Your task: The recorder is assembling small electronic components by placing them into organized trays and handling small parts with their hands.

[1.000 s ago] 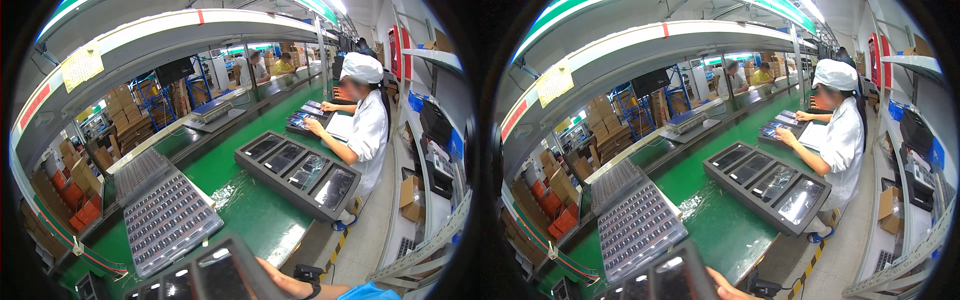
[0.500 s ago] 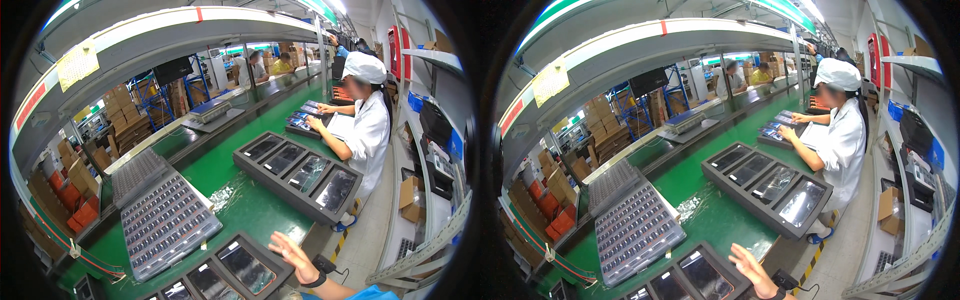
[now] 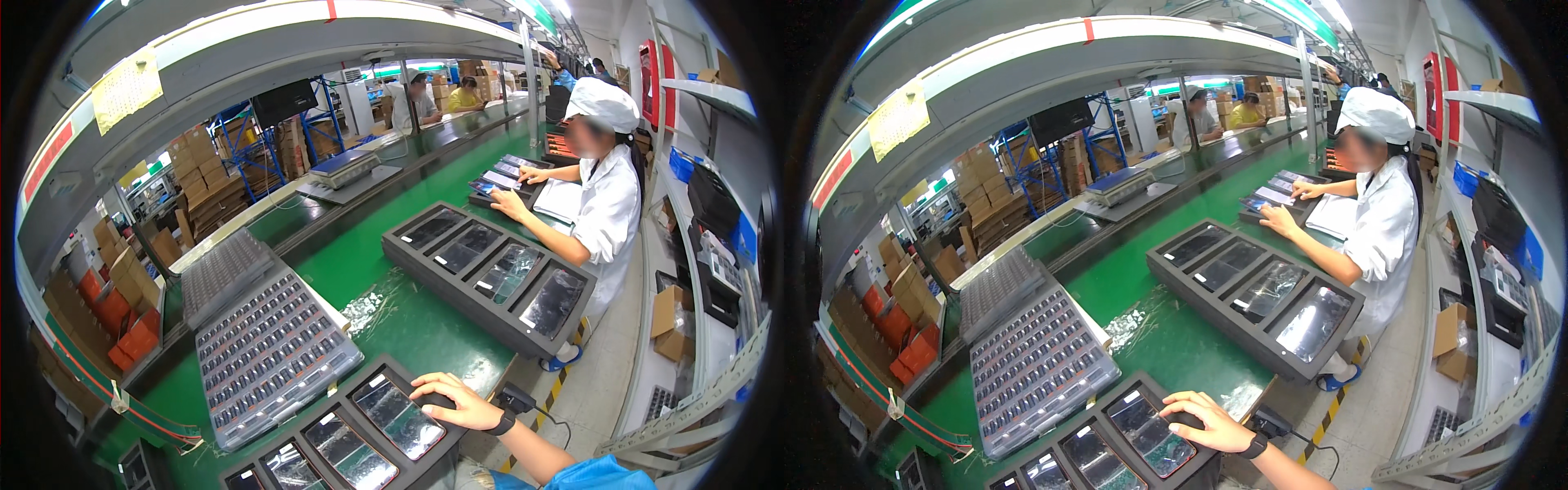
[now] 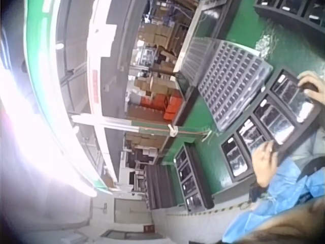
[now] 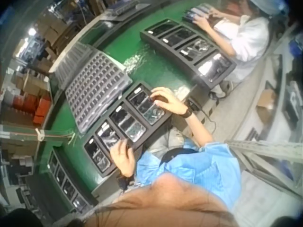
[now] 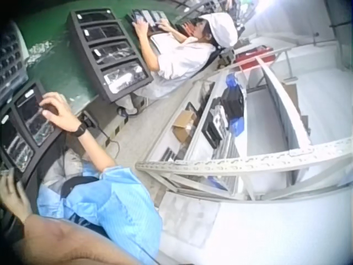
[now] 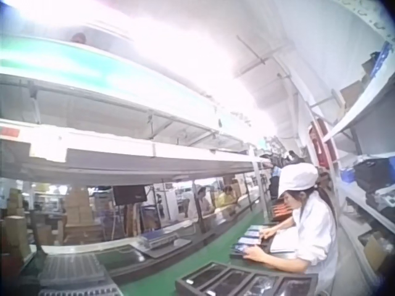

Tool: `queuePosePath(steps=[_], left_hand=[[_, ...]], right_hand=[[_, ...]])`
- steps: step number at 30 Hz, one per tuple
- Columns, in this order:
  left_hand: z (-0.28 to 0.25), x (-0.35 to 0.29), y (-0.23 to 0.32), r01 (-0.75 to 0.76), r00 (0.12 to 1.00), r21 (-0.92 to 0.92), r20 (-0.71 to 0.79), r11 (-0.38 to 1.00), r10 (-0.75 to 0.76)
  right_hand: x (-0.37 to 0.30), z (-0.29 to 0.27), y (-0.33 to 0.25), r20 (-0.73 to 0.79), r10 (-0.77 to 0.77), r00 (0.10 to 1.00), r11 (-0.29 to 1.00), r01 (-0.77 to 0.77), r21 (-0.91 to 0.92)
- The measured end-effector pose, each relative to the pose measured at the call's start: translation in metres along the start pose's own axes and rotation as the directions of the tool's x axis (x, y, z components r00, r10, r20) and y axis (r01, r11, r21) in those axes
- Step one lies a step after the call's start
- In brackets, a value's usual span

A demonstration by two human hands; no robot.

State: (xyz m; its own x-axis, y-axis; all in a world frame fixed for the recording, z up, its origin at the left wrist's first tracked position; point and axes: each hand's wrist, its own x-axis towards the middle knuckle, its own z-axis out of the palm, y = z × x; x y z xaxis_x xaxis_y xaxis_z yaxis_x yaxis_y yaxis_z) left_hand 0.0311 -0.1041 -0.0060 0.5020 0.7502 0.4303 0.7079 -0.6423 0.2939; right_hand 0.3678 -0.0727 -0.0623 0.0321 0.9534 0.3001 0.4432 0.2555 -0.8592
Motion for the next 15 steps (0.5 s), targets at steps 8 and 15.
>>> queuePosePath(steps=[8, 15], left_hand=[[-0.038, -0.056, -0.113, 0.527, 0.83, -0.128, -0.137, 0.84, -0.541], [-0.015, -0.054, -0.182, 0.583, 0.635, -0.659, 0.003, 0.476, -0.773]], right_hand=[[0.003, 0.012, -0.006, 0.041, -0.106, 0.994, 0.994, 0.105, 0.026], [-0.004, 0.024, -0.006, 0.08, -0.101, 0.992, 0.993, 0.095, 0.068]])
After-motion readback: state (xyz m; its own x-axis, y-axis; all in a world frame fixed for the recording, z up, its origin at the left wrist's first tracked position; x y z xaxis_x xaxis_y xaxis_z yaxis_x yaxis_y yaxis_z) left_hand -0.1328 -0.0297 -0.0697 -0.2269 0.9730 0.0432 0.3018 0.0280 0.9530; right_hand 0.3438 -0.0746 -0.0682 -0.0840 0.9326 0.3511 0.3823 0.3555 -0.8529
